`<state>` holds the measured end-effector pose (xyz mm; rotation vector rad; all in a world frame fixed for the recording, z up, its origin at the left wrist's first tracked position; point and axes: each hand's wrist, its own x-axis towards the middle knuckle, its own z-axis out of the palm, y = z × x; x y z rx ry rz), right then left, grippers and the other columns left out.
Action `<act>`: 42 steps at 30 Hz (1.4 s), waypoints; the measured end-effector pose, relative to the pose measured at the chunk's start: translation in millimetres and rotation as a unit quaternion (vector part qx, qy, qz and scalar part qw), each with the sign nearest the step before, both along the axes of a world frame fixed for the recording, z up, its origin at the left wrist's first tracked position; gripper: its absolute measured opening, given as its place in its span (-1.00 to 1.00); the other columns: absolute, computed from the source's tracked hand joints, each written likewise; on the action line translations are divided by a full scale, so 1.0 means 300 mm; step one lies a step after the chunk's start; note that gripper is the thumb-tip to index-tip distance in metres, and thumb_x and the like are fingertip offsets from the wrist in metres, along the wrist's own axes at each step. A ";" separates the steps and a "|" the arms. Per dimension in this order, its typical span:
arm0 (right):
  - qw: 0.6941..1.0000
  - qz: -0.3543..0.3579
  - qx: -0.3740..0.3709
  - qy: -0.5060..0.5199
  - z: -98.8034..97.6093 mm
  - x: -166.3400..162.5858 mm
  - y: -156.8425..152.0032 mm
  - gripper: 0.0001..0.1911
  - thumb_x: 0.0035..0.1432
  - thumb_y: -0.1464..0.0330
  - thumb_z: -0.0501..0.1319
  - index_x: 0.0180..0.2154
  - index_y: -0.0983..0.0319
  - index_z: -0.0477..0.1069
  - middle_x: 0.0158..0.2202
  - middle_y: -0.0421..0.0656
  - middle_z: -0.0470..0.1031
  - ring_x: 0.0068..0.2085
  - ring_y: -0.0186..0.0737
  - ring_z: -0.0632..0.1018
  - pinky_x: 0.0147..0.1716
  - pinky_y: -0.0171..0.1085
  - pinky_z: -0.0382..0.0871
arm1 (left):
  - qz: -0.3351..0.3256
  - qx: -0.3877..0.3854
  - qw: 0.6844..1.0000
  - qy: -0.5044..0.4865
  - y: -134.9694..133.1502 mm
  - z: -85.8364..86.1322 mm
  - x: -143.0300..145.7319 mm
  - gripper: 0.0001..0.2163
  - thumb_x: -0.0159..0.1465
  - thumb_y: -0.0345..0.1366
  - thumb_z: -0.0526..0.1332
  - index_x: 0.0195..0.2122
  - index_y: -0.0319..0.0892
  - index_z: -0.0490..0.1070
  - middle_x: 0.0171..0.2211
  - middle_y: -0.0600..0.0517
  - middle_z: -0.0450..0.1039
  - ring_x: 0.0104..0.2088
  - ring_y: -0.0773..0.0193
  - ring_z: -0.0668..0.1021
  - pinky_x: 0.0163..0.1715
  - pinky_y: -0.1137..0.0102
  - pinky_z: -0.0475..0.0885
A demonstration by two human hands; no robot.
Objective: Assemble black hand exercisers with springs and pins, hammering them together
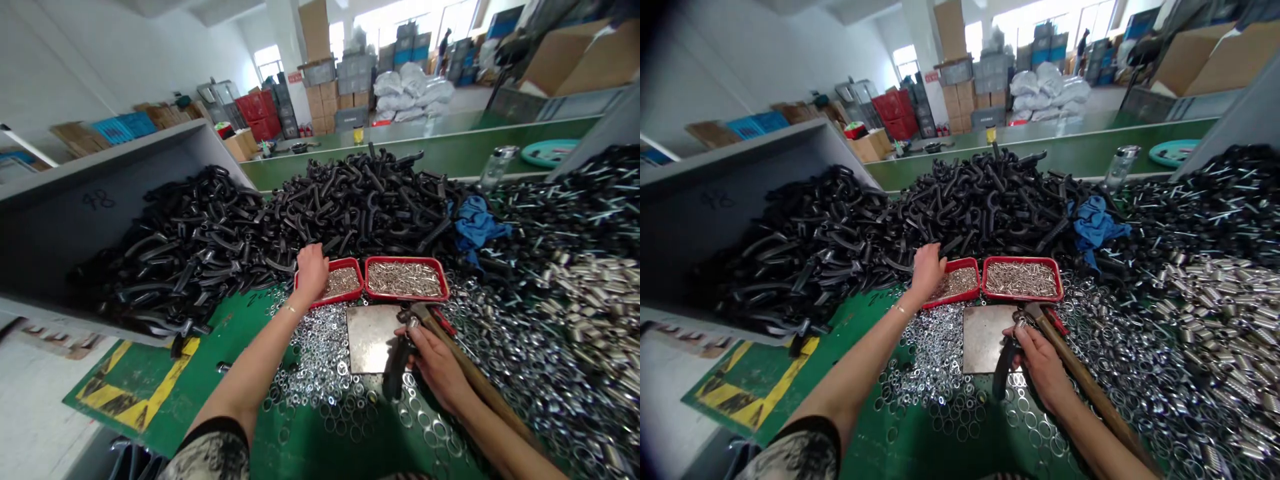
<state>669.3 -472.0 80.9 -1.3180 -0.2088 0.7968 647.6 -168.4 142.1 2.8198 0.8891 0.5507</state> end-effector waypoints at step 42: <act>0.874 0.064 -0.186 -0.444 0.101 0.071 0.054 -0.71 0.37 0.13 0.05 -0.36 0.14 0.25 -0.43 -0.18 0.44 -0.40 -0.17 0.45 -0.34 -0.24 0.25 | -0.135 -0.465 0.875 -0.017 -0.505 -0.065 -0.206 -0.64 0.46 0.01 -0.13 -0.14 -0.14 0.27 -0.55 0.04 0.43 -0.43 0.10 0.56 -0.30 0.23 0.43</act>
